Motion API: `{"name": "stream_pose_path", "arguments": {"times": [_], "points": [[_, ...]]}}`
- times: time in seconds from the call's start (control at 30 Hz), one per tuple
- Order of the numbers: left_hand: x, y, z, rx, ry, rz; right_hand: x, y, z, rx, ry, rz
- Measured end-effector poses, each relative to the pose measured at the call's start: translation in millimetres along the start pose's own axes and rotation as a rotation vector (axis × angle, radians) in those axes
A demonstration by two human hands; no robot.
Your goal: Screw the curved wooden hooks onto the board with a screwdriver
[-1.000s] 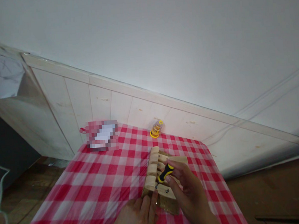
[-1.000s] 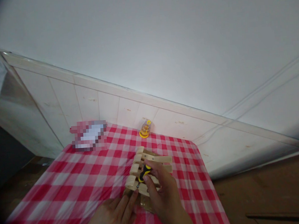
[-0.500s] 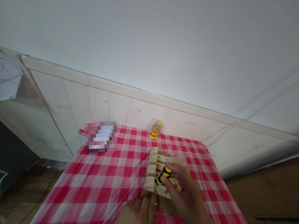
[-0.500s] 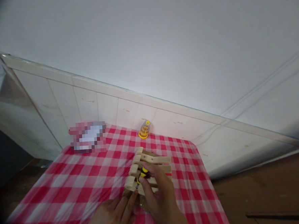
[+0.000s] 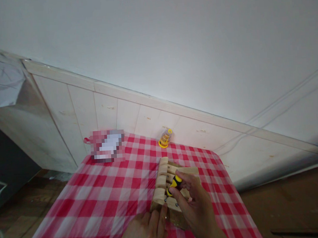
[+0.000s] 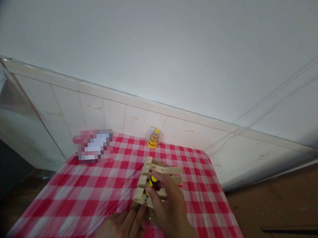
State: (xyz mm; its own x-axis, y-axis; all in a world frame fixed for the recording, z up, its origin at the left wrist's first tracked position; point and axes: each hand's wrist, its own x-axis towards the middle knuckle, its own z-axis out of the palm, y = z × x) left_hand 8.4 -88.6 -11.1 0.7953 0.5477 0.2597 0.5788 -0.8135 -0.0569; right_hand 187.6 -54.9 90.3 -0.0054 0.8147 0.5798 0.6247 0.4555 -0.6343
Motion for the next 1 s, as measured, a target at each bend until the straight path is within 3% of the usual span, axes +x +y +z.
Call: {"name": "stream_pose_path", "arguments": {"times": [0.3,0.6,1.0], "points": [[0.9,0.5,1.8,0.017,-0.01,0.007,3.2,0.4,0.4,-0.049,-0.007,-0.04],[0.4,-0.5,2.8,-0.007,-0.046,0.019,-5.3,1.6,5.3,0.179,-0.077,0.144],[0.8,1.2,3.8,-0.038,0.018,-0.014,-5.5,2.8,7.6,0.187,-0.046,0.141]]}}
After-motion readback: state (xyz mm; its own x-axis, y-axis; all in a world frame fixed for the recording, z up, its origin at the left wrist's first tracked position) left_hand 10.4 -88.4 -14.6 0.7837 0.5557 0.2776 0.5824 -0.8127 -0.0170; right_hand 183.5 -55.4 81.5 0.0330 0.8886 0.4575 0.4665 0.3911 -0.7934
